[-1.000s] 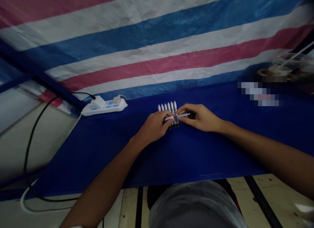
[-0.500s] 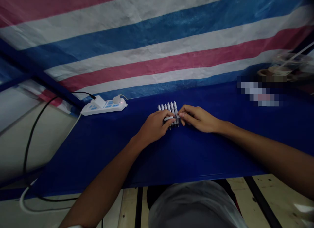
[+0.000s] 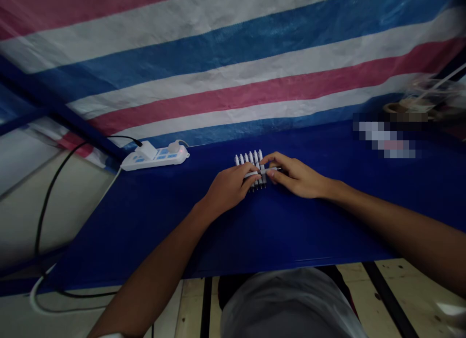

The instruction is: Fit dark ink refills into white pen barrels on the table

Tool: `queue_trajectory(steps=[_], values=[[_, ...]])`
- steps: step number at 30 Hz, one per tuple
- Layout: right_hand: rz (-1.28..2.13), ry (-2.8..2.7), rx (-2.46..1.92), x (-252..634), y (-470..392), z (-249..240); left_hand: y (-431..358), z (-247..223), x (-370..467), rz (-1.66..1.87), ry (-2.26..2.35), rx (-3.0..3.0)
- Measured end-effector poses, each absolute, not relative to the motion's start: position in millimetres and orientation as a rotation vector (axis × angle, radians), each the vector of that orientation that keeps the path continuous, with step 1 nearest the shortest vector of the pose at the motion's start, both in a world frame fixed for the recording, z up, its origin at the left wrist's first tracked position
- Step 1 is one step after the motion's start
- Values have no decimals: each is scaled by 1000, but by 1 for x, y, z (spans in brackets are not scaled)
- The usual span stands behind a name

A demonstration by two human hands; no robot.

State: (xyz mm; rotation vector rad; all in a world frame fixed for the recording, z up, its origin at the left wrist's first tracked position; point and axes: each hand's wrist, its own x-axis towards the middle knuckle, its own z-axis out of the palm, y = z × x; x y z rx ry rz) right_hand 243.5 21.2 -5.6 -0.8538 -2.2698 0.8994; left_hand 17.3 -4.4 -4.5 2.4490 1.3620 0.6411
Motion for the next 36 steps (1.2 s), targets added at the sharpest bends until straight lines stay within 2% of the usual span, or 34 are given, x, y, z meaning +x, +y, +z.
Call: queue_trajectory(steps=[11,17,26,36], values=[[842,-2199,-818,244,24,-9,-4,-4,16,667,1333,2473],[970,-2146,-857,240,21,-12,-4,-7,17,662,1276,2471],[991,-2240,-808,240,18,-9,-6,-4,18,657,1256,2489],[890,-2257,-737,243,19,-9,-5,-5,17,642,1291,2522]])
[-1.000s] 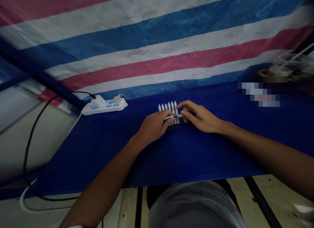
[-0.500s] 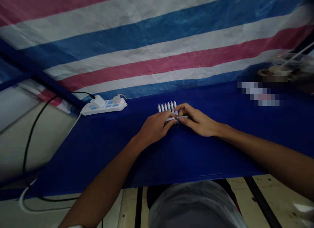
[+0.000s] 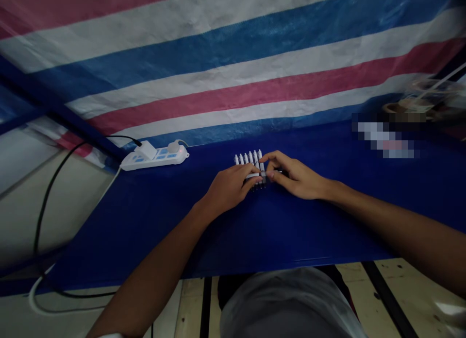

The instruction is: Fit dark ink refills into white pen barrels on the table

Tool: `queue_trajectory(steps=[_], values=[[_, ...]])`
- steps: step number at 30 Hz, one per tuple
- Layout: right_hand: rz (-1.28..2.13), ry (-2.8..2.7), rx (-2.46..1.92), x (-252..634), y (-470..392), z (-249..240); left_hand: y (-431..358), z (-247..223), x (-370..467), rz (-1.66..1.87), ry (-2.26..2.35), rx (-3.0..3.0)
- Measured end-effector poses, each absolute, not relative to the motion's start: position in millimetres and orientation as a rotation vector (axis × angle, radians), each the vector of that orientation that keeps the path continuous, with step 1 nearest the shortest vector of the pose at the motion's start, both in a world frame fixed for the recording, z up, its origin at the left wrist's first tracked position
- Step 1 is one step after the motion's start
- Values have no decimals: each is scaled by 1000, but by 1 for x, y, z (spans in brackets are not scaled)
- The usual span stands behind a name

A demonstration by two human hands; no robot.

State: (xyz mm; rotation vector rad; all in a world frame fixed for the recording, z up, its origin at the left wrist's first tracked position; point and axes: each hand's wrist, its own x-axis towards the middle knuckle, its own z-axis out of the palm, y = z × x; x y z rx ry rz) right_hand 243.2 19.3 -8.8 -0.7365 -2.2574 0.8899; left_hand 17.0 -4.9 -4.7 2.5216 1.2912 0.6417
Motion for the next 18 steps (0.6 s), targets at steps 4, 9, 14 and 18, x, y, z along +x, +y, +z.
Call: queue_trajectory(steps=[4,9,14,18], values=[[855,-2263,-781,244,19,-7,-4,-6,15,653,1319,2525],[820,-2250,-797,245,19,-6,-4,-5,14,636,1320,2511],[836,-2257,-820,245,20,-7,-5,-4,15,602,1286,2509],[862,-2284,-817,246,21,-8,-4,-4,15,601,1290,2513]])
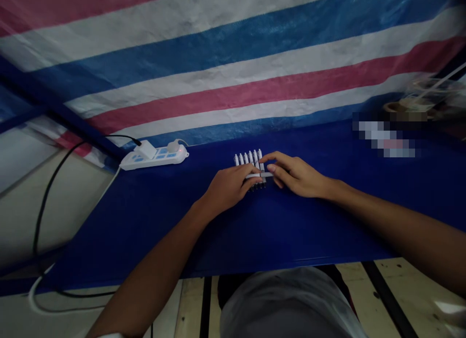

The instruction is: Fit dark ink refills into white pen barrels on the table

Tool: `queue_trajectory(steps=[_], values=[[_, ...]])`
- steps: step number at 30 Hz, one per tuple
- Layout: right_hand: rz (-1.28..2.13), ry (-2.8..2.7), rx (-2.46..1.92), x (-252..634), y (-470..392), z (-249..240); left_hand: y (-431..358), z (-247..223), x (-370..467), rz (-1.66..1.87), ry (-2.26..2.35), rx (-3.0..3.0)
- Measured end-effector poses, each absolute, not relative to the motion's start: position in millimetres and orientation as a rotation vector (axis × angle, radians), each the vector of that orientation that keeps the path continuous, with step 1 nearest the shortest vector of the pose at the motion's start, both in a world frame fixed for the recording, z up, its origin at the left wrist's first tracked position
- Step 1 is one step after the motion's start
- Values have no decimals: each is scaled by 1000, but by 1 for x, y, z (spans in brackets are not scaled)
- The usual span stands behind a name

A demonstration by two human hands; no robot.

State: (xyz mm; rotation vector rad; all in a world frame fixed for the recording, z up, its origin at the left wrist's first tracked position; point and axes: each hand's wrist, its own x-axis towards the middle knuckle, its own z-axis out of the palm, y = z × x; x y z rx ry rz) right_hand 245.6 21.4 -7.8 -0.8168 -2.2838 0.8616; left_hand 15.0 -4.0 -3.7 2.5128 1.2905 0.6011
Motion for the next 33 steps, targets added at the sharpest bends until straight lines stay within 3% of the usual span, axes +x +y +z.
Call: queue_trajectory(steps=[6,16,22,26,33], values=[[795,-2311,-776,246,22,-7,-2,-4,13,622,1307,2527],[1127,-2180,-780,244,22,-9,0,-10,12,829,1278,2648],[1192,-2031,-800,248,27,-11,11,0,2,1149,1371,1957],[1175,-2086,-810,246,25,-9,15,-3,4,1358,1170,1500],[771,-2335,-1040,245,21,-5,14,-17,18,1484,1050,1275]])
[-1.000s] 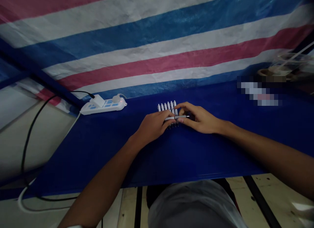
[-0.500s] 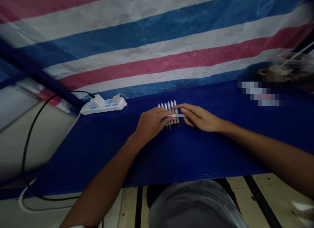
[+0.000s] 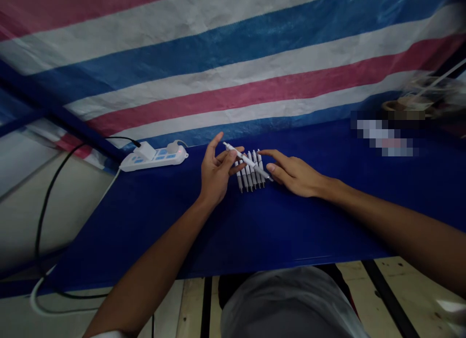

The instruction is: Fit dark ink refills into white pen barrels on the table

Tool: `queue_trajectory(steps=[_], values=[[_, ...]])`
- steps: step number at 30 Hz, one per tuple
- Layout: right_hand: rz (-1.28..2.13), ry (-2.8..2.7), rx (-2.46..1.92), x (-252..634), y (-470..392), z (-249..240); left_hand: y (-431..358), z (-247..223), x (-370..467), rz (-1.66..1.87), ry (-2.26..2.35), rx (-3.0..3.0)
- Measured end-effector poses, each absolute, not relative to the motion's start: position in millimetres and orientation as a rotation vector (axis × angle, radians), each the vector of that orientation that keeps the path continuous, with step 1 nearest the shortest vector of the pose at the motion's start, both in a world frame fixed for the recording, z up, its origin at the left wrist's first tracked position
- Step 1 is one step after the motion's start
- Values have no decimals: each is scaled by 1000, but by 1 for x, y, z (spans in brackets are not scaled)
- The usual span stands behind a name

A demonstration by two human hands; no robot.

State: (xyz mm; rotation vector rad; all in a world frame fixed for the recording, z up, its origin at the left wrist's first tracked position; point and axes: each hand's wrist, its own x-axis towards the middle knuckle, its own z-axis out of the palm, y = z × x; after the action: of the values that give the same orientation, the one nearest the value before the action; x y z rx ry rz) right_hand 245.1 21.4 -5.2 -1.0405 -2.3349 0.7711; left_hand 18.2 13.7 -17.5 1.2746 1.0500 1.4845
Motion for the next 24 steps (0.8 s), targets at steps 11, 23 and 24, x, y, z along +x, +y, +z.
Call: queue_trajectory(steps=[11,23,24], values=[[547,-2482,-803,244,15,-4,14,-16,16,1443,1086,1307],[181,-2617,-499,236,5,-6,10,-13,26,1354,1106,1114],[165,-2604,-504,238,7,-5,10,-13,26,1350,1108,1103]])
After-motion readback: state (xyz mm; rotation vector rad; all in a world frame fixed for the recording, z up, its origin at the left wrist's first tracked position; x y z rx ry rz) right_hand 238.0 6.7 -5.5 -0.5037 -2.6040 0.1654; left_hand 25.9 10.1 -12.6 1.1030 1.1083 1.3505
